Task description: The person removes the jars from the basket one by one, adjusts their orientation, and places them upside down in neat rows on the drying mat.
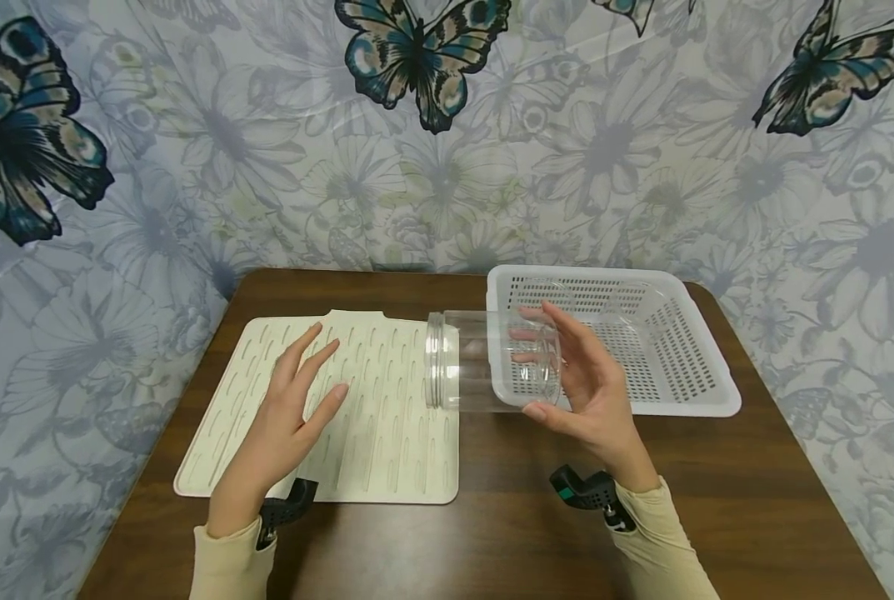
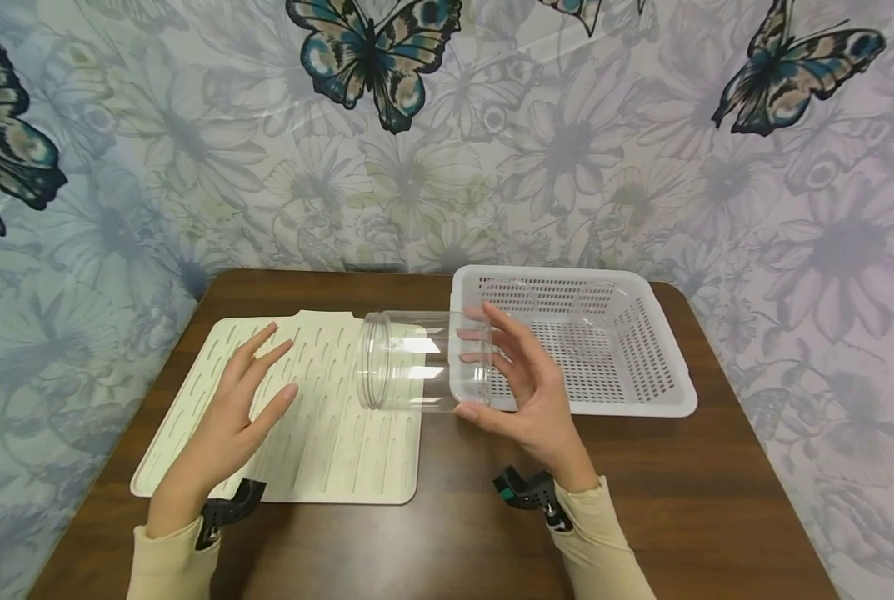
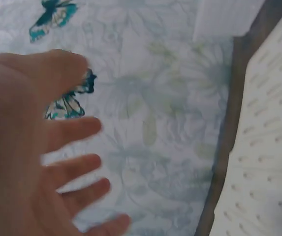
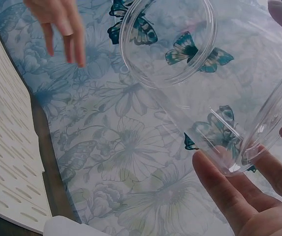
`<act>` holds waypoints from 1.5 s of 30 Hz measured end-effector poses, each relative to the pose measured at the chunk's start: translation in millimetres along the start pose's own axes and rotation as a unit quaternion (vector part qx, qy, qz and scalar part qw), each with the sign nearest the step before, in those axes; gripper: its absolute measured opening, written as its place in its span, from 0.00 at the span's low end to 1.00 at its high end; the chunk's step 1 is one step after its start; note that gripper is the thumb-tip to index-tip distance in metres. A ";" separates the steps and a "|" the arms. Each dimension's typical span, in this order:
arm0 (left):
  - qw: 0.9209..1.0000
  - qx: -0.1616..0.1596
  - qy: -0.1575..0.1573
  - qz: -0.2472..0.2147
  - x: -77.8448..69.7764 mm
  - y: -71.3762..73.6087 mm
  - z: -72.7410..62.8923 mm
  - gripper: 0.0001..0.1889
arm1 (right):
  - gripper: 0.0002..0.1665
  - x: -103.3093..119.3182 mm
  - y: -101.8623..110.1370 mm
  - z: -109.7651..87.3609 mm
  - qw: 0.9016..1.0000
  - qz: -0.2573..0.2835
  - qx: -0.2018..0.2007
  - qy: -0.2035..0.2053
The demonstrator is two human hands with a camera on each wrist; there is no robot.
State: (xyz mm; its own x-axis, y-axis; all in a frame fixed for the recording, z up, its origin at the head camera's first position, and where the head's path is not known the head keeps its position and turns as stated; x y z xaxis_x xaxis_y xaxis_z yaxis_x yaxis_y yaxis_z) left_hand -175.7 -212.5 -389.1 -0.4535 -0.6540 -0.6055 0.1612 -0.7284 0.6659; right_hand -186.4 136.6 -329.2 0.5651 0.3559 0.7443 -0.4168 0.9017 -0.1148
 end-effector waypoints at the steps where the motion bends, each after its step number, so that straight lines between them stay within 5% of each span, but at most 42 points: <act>1: 1.000 0.013 0.012 0.010 5.4 -2.0 -3.2 0.32 | 0.61 0.1 0.3 0.1 1.000 0.000 0.000 0.000; 6: 0.990 0.088 0.099 0.045 37.6 -12.0 -24.0 0.35 | 0.62 0.0 1.1 0.0 1.000 -0.004 -0.004 -0.001; 11: 0.968 0.136 0.201 0.064 70.0 -16.5 -49.6 0.37 | 0.62 -0.4 0.6 -2.2 1.000 -0.013 -0.006 -0.006; 22: 0.937 0.175 0.285 0.105 107.0 -6.4 -81.4 0.41 | 0.61 -1.1 1.9 -3.3 0.998 -0.054 -0.012 -0.006; 25: 0.930 0.188 0.300 0.100 112.6 -8.3 -87.1 0.40 | 0.61 -3.5 2.0 -3.4 0.996 -0.085 -0.015 -0.010; 32: 0.930 0.182 0.302 0.104 114.4 -10.9 -88.7 0.38 | 0.64 -9.0 -2.7 -0.7 0.988 -0.147 -0.012 -0.039; 45: 0.924 0.183 0.311 0.130 118.8 -7.1 -89.8 0.37 | 0.62 -21.9 -31.6 32.1 0.959 -0.280 0.018 -0.034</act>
State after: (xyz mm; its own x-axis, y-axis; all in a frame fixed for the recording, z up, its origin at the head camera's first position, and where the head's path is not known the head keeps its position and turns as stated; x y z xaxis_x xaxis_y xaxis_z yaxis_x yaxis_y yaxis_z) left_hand -151.9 -303.4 -504.9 0.1674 -0.8711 -0.4617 -0.1656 -0.4865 0.8579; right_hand -208.4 92.5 -320.8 0.6606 -0.1992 0.7239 -0.0863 0.9376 0.3368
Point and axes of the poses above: each hand's wrist, its own z-axis towards the middle knuckle, its own y-axis out of the back of the hand, x = y × z, the point moved 9 cm from there along z, towards the middle knuckle, and after that the axes turned 3 degrees about -x, right-handed, at the moved point
